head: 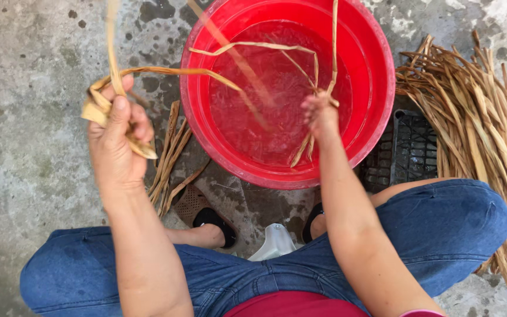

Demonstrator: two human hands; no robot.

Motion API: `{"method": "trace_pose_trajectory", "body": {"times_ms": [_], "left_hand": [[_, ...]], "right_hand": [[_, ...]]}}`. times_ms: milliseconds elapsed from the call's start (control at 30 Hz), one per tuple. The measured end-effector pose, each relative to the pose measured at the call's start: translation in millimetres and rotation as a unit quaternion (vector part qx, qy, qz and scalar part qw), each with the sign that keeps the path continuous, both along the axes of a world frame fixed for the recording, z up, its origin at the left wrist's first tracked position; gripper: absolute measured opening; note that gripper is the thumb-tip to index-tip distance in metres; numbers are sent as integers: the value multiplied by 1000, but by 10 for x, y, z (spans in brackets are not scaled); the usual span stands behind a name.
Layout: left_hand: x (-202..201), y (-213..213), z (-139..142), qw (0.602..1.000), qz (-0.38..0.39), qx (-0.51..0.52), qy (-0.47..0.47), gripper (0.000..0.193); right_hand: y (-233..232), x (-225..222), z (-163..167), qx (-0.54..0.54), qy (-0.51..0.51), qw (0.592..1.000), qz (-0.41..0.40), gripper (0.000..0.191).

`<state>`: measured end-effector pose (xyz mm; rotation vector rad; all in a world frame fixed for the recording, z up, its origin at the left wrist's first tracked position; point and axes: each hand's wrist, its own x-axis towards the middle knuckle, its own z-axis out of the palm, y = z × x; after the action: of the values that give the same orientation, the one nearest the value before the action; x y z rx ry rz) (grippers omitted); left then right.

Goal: The person sits on the ground and soaks dried palm strips in a red basin of water, lifting and flexing the strips to soften them and pressing them under the water. The person then stands and walks over to wire frames lying on the ground.

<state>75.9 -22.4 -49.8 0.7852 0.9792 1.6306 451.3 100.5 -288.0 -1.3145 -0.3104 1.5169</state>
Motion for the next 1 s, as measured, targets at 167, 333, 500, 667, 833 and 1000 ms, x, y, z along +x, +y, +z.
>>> {"method": "trace_pose_trajectory", "body": {"times_ms": [167, 333, 500, 667, 833, 1000], "left_hand": [[367, 198, -519, 992, -36, -104, -67, 29], [695, 292, -897, 976, -93, -163, -107, 32], [917, 403, -1122, 977, -100, -179, -60, 29], [1104, 515, -1277, 966, -109, -234, 33, 27], [1195, 572, -1455, 959, -112, -245, 83, 27], [1097, 582, -1503, 932, -22, -246, 264, 28]], "right_hand": [[-76, -291, -308, -166, 30, 979, 112, 23], [52, -234, -342, -10, -92, 994, -58, 27], [251, -287, -228, 32, -205, 978, -20, 30], [32, -409, -143, -171, -415, 844, 295, 22], [-123, -906, 131, 41, -541, 808, 229, 25], [-403, -1431, 389, 239, -271, 883, 301, 8]]}}
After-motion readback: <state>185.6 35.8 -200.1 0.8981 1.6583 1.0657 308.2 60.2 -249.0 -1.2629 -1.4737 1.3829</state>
